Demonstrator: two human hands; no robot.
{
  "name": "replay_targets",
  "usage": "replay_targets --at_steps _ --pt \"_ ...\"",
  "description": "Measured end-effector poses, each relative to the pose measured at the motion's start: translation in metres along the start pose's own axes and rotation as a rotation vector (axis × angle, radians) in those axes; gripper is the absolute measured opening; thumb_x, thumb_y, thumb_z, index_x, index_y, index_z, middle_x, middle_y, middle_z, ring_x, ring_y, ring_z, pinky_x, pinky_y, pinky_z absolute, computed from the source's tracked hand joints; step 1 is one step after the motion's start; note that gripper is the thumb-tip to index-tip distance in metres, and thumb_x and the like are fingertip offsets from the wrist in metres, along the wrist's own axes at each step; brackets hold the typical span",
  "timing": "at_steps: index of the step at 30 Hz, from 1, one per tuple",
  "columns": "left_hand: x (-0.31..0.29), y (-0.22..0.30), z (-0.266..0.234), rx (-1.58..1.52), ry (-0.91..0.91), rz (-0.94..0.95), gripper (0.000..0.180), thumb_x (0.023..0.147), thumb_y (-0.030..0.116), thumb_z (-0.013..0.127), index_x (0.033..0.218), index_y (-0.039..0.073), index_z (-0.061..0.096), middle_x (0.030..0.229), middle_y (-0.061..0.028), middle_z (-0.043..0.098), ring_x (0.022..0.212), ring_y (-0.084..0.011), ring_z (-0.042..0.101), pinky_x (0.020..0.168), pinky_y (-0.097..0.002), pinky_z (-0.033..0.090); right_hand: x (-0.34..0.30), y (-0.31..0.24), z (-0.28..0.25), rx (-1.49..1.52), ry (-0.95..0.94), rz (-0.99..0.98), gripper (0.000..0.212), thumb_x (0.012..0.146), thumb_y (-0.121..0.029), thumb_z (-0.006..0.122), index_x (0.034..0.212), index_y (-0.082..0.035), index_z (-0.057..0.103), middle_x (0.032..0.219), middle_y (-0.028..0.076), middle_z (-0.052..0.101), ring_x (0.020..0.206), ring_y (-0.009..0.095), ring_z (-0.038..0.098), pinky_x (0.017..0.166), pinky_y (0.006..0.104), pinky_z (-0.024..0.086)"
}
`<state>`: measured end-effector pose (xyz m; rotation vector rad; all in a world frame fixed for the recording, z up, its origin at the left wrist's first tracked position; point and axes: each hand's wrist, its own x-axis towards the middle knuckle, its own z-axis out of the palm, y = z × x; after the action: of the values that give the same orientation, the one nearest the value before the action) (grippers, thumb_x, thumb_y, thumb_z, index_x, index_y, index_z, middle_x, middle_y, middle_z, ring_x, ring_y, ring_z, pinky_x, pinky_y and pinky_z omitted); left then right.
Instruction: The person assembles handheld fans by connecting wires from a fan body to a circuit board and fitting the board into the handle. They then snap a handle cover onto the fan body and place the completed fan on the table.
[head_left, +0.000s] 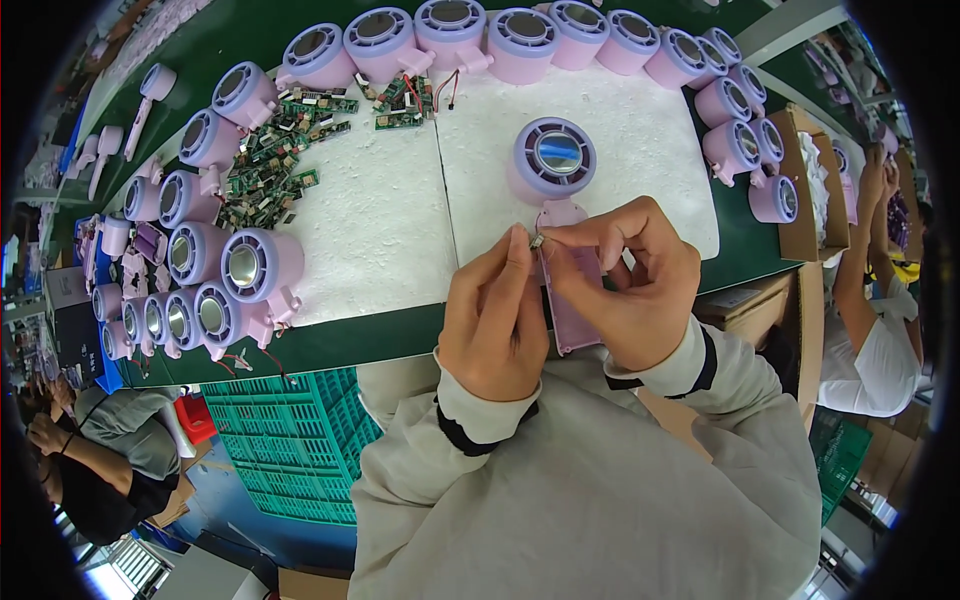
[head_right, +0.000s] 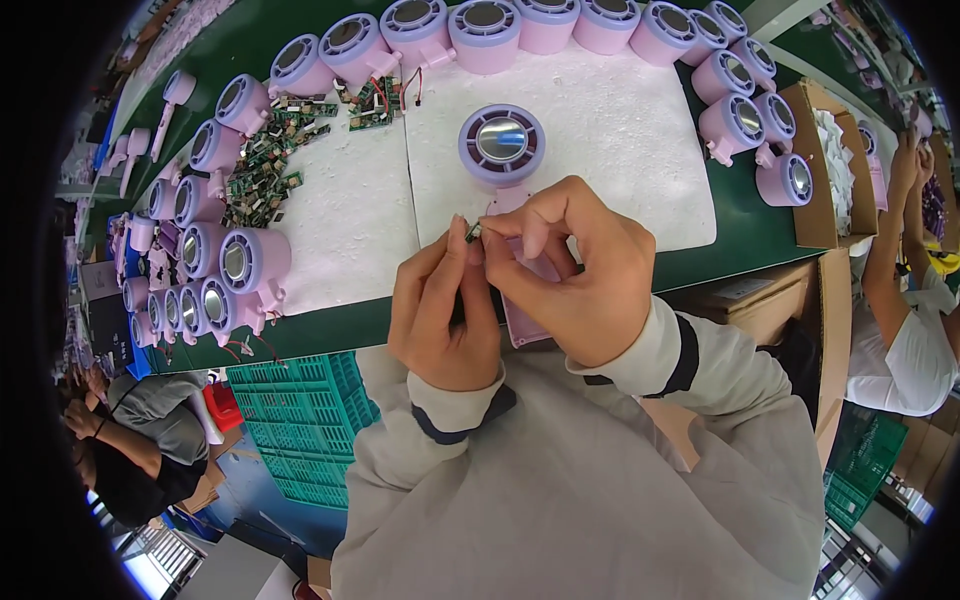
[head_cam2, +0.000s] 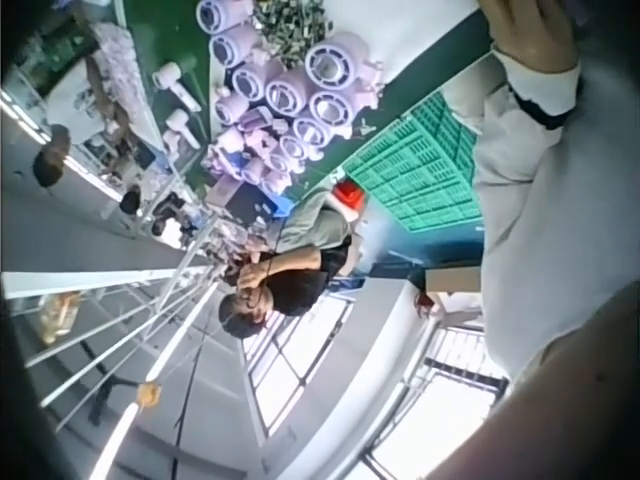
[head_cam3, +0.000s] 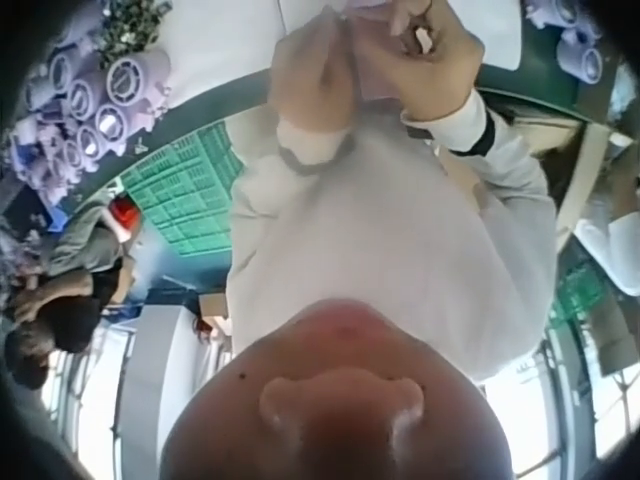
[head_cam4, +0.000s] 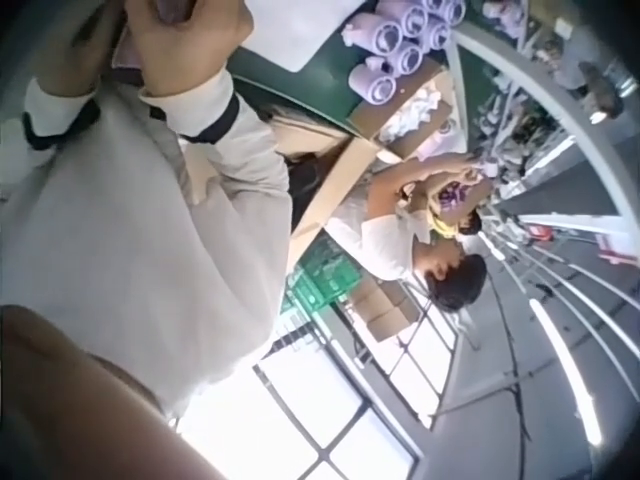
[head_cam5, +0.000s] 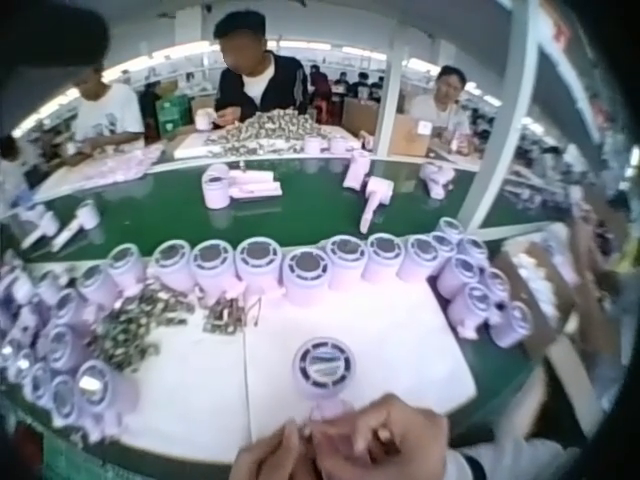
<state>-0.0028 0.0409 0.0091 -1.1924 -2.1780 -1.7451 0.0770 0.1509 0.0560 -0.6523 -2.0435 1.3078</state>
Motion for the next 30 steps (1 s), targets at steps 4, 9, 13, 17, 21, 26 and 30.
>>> replay_targets --at_steps 4,9,13,17,21,26,30 --pt "0.001 0.002 0.003 0.048 0.056 0.067 0.036 0.089 -0.011 0.068 0.123 0.000 0.070 0.113 -0.0175 0.069 0.095 -0.0282 0.071 0.079 -0.0323 0.058 -0.002 0.001 0.001 0.034 0.008 0.032 0.035 0.083 0.012 0.073 0.087 -0.007 0.044 0.098 0.011 0.076 0.071 0.000 0.053 0.060 0.0156 0.041" --pt "0.041 0.010 -0.030 -0.050 -0.117 0.043 0.037 0.087 -0.008 0.070 0.124 0.000 0.069 0.114 -0.0188 0.069 0.099 -0.0302 0.071 0.082 -0.0351 0.057 0.019 -0.002 -0.015 0.008 -0.075 0.008 0.036 0.082 0.006 0.076 0.089 -0.008 0.043 0.095 0.009 0.077 0.059 -0.001 0.044 0.052 0.0171 0.038" --pt "0.088 -0.006 -0.050 0.222 -0.193 0.089 0.039 0.088 -0.001 0.070 0.127 0.000 0.064 0.120 -0.0213 0.065 0.105 -0.0373 0.066 0.089 -0.0409 0.055 0.033 -0.019 -0.038 0.112 -0.050 0.102 0.042 0.081 0.007 0.076 0.092 -0.009 0.039 0.095 0.008 0.076 0.058 -0.001 0.042 0.053 0.0162 0.036" --pt "0.105 -0.052 -0.039 0.458 -0.234 0.168 0.040 0.088 0.004 0.068 0.127 0.001 0.061 0.125 -0.0205 0.062 0.109 -0.0386 0.062 0.091 -0.0432 0.052 0.064 -0.025 -0.063 0.101 -0.079 0.130 0.039 0.084 0.006 0.073 0.096 -0.009 0.039 0.095 0.009 0.075 0.063 0.002 0.052 0.058 0.0167 0.041" --pt "0.112 -0.057 -0.033 0.526 -0.262 0.176 0.042 0.087 0.002 0.067 0.128 0.002 0.059 0.123 -0.0206 0.062 0.108 -0.0398 0.062 0.090 -0.0444 0.053 0.120 -0.016 -0.095 0.486 -0.400 0.042 0.025 0.095 -0.008 0.068 0.103 -0.008 0.044 0.103 0.016 0.071 0.079 0.012 0.066 0.070 0.0269 0.054" --pt "0.105 -0.057 -0.036 0.607 -0.337 0.111 0.040 0.087 0.000 0.065 0.127 0.002 0.059 0.114 -0.0192 0.063 0.103 -0.0388 0.063 0.087 -0.0450 0.053 0.215 -0.014 -0.126 0.051 -0.111 -0.015 0.049 0.093 -0.022 0.072 0.133 0.000 0.055 0.111 0.016 0.071 0.100 0.024 0.071 0.086 0.0339 0.057" --pt "0.099 -0.051 -0.037 0.678 -0.308 0.147 0.044 0.077 -0.001 0.066 0.121 -0.001 0.061 0.106 -0.0138 0.062 0.097 -0.0324 0.062 0.084 -0.0431 0.052 0.336 0.050 -0.154 -0.332 0.138 -0.090 0.024 0.081 -0.016 0.077 0.101 -0.005 0.072 0.091 0.011 0.074 0.085 0.020 0.071 0.076 0.0329 0.057"
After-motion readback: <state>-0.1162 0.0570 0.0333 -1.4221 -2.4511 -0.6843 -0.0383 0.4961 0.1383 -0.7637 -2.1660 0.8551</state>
